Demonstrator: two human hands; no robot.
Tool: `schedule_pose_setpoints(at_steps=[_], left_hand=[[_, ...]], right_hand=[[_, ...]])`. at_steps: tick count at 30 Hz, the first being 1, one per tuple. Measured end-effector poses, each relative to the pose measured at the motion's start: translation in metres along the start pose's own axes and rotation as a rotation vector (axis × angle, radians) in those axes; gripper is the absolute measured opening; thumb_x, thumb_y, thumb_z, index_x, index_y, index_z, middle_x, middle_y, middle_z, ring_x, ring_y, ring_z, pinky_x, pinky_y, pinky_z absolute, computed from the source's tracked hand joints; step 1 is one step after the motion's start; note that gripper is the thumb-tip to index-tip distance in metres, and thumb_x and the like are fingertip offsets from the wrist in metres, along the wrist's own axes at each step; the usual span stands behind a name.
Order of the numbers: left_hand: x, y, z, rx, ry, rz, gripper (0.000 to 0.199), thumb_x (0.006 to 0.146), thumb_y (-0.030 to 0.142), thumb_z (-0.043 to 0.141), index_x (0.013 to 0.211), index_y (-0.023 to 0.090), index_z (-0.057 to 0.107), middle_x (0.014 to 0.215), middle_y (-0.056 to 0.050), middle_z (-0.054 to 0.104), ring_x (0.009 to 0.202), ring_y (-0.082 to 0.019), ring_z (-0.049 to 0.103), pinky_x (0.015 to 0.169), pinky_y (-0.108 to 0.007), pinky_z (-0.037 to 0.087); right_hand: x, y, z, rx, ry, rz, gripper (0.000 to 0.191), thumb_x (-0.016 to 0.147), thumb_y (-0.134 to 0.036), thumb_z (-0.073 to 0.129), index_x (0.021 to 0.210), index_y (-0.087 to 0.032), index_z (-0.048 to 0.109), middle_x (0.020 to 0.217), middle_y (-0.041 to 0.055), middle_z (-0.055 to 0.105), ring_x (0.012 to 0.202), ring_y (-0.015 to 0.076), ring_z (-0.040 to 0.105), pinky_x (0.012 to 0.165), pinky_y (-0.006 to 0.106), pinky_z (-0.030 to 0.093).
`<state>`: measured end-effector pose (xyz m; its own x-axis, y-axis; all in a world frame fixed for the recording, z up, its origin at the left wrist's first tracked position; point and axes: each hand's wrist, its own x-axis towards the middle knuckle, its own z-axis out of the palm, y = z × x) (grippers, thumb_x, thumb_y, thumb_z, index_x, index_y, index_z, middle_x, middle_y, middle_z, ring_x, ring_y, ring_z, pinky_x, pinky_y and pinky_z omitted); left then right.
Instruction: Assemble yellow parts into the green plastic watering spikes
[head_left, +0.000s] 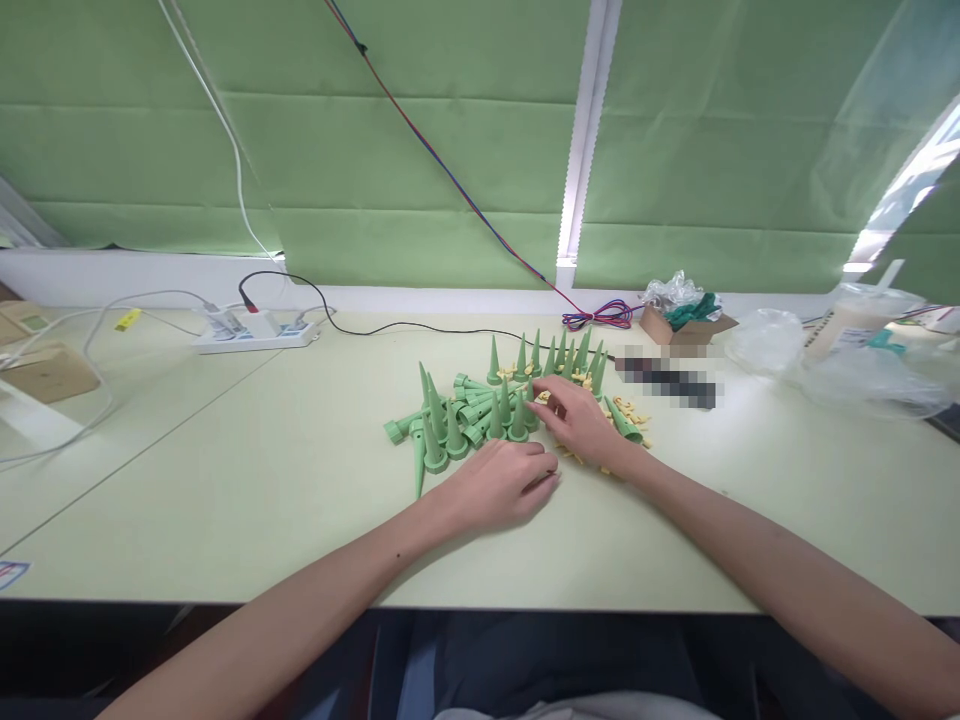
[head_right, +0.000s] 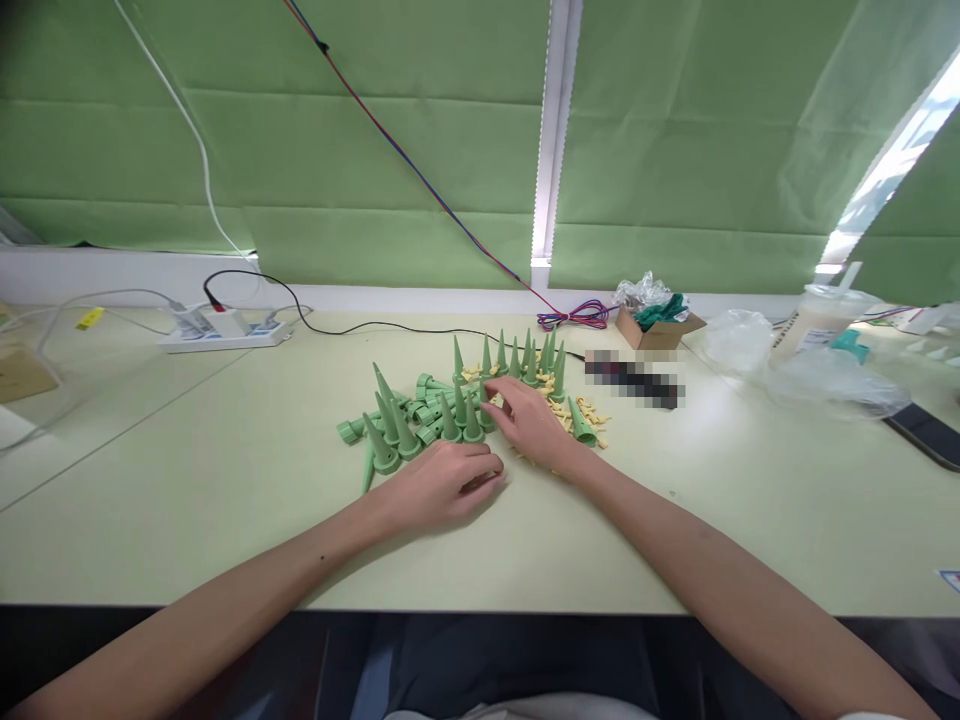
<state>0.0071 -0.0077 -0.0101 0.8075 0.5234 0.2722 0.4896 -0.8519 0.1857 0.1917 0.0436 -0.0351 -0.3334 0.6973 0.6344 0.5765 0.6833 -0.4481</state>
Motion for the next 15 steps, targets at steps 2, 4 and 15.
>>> schedule_pose_setpoints(at_steps=[2,4,15], left_hand=[[0.000,0.000,0.000,0.000,0.014,-0.034,0.027,0.095,0.019,0.044,0.068,0.017,0.051,0.069,0.000,0.055,0.057,-0.012,0.047,0.055,-0.026,0.031],[0.000,0.000,0.000,-0.005,0.028,-0.075,0.028,0.095,0.020,0.043,0.070,0.017,0.052,0.072,-0.001,0.056,0.058,-0.012,0.048,0.056,-0.026,0.033],[0.001,-0.005,0.005,-0.101,0.125,-0.181,0.021,0.095,0.020,0.044,0.082,0.017,0.061,0.089,-0.004,0.061,0.069,-0.014,0.057,0.063,-0.027,0.040]], right_hand=[[0.000,-0.003,-0.002,0.010,0.025,0.013,0.018,0.099,-0.035,0.051,0.107,-0.022,0.060,0.099,0.0078,0.067,0.070,0.0189,0.061,0.065,0.034,0.050],[0.000,-0.006,-0.006,0.004,0.059,0.017,0.017,0.099,-0.035,0.051,0.105,-0.022,0.060,0.098,0.0076,0.067,0.068,0.0184,0.060,0.064,0.033,0.050],[-0.010,-0.021,-0.015,-0.045,0.197,-0.052,0.010,0.097,-0.030,0.053,0.097,-0.022,0.059,0.087,0.0069,0.066,0.064,0.0168,0.061,0.051,0.029,0.048]])
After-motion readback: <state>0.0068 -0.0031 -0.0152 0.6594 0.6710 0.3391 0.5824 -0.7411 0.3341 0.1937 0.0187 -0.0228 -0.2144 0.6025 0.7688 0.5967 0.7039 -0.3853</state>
